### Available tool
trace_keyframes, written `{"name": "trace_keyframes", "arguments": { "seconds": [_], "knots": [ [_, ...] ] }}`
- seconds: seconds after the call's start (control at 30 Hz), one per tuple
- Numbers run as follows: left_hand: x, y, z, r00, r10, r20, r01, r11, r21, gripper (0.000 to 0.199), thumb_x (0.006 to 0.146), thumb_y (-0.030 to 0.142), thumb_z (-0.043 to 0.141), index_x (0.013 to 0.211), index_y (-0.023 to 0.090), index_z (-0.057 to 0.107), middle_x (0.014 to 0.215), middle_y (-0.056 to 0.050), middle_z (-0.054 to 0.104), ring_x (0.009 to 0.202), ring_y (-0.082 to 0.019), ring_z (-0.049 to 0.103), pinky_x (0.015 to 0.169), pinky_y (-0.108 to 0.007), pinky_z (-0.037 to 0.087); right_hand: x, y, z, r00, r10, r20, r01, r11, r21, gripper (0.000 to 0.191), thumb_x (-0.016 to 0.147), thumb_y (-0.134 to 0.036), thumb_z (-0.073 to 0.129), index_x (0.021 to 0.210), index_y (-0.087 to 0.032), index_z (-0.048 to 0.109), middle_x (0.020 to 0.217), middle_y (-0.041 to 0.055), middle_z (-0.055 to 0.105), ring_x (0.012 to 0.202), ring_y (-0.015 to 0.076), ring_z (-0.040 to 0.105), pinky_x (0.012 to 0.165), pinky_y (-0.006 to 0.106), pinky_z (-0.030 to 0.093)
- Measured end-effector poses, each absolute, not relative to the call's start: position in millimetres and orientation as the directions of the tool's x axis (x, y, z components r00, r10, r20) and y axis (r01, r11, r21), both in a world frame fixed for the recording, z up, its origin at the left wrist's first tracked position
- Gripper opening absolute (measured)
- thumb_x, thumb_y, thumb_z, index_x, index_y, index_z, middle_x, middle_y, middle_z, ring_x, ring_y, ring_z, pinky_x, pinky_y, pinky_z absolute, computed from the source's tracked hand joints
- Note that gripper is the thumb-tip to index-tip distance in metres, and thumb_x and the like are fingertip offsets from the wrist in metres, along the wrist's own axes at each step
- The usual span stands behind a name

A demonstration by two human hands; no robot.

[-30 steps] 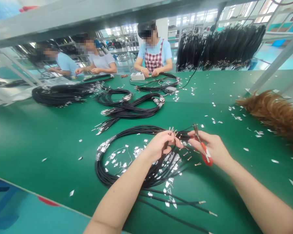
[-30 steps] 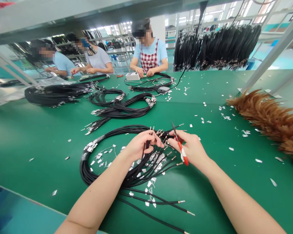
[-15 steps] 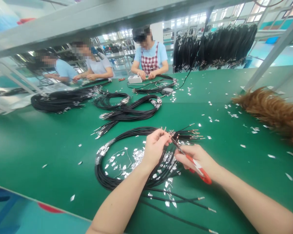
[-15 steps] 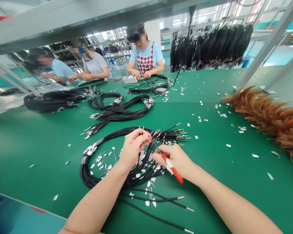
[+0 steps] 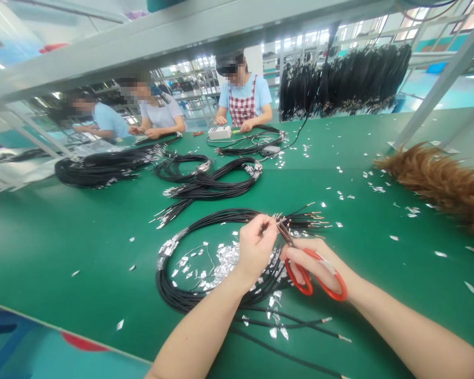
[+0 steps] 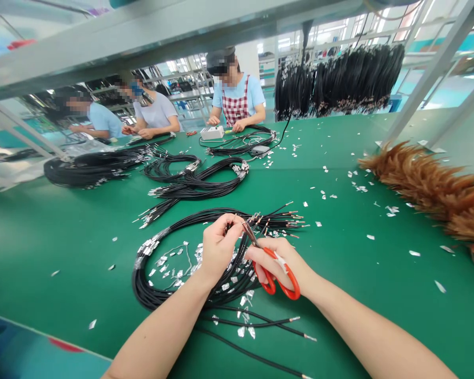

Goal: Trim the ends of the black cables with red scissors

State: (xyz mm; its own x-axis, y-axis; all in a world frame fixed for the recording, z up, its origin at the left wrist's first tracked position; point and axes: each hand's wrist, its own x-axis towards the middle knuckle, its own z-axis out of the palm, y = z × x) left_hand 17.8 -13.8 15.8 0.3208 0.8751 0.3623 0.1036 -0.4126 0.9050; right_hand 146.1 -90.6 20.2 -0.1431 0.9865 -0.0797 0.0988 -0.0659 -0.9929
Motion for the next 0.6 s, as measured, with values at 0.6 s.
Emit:
{"name": "trace_keyframes", "arguments": {
  "seconds": [0.6],
  "knots": [
    [23,-10,11,0.397,0.88,0.261,0.025,-0.294,0.955,0.012,0.076,0.023,0.05,0.067,0.017,0.056,0.07,-0.001,0.06,0.067,-0.014,0.052,0.066,-0.025,0.038,128,-96,15,0.053,0.998,-0.03,-0.177,-0.02,-0.984,0.028,0.08,-0.038,0.05,0.06,-0.018,0.048,0.032,-0.0078,0.038,0.029,0.0073,0.035,0.034,0.021,0.03]
  ]
}}
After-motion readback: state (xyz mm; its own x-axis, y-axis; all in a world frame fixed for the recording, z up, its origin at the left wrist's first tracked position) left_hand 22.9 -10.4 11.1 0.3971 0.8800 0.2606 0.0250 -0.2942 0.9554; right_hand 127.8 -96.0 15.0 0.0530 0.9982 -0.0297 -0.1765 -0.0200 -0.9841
